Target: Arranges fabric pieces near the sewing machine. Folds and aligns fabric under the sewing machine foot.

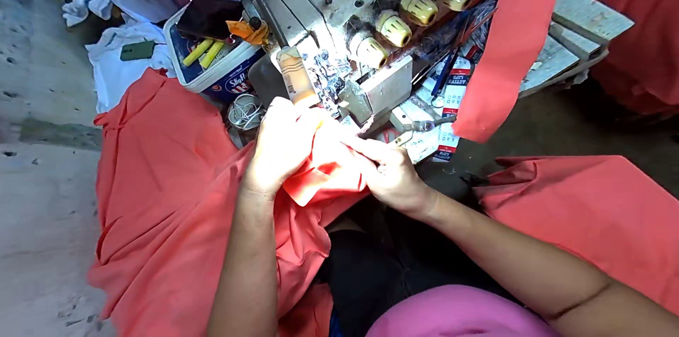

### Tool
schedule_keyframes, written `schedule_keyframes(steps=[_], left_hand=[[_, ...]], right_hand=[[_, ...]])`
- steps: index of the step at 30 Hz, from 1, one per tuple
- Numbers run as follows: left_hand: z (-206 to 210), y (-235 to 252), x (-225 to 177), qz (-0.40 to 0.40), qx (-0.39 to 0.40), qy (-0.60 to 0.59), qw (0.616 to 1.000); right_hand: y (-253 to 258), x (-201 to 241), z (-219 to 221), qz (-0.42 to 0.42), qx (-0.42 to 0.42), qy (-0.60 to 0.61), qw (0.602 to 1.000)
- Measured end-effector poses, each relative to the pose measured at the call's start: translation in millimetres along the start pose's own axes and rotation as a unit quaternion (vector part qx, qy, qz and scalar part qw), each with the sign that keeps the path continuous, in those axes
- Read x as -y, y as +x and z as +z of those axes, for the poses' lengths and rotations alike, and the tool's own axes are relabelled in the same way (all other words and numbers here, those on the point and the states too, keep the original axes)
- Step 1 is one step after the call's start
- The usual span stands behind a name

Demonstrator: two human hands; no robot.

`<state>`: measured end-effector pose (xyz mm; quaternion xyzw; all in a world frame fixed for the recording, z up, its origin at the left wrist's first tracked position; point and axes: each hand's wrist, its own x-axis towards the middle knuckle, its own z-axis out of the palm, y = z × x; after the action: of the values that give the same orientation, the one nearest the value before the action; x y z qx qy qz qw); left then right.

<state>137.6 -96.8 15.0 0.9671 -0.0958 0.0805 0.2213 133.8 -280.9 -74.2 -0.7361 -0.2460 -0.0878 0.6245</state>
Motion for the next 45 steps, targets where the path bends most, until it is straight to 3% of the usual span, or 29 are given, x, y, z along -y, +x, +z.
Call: schedule_keyframes(steps=[2,5,10,12,16,30,37,38,41,45], left_hand=[[0.2,-0.5,-2.4,-0.03,0.002,-0.008,1.0],[1.9,2.5,-6.2,-0.056,-0.006,-0.017,0.998],[8.7,24.7,-20.1,-0.207,-0.039,-0.028,0.977],[12.7,34.0,-20.0,-0.233,-0.068,-0.039,0.969],[21.6,41.5,-5.5,-0.183,-0.123,-0.071,0.973],[23.7,46.6,3.4,-0.191,-0.134,-0.07,0.97],[-0.7,3.8,-4.9,-0.09,-0.169,0.11,0.975],[-6.0,-8.1,-5.4,-0.053,-0.161,0.114,0.979],[-14.3,-37.9,-4.3,0.043,-0.033,0.137,0.989],[-38.7,-41.9,-8.7,0.081,0.048,-0.067,0.993]], right_hand=[[1.7,7.6,-5.5,0.077,0.037,0.029,0.996],[3.3,13.6,-5.8,0.134,0.022,0.093,0.986],[9.7,12.5,0.2,0.092,-0.056,0.072,0.992],[17.3,9.7,2.5,0.067,-0.076,0.033,0.994],[24.5,1.9,3.7,0.022,-0.075,-0.011,0.997],[38.5,-0.6,-9.7,-0.006,-0.004,-0.091,0.996],[43.1,-1.7,-11.6,0.005,0.001,-0.07,0.998],[44.0,-1.4,-11.8,0.011,0.004,-0.062,0.998],[45.1,0.0,-11.7,0.012,0.004,-0.043,0.999],[43.5,4.1,-13.9,0.031,0.004,-0.029,0.999]])
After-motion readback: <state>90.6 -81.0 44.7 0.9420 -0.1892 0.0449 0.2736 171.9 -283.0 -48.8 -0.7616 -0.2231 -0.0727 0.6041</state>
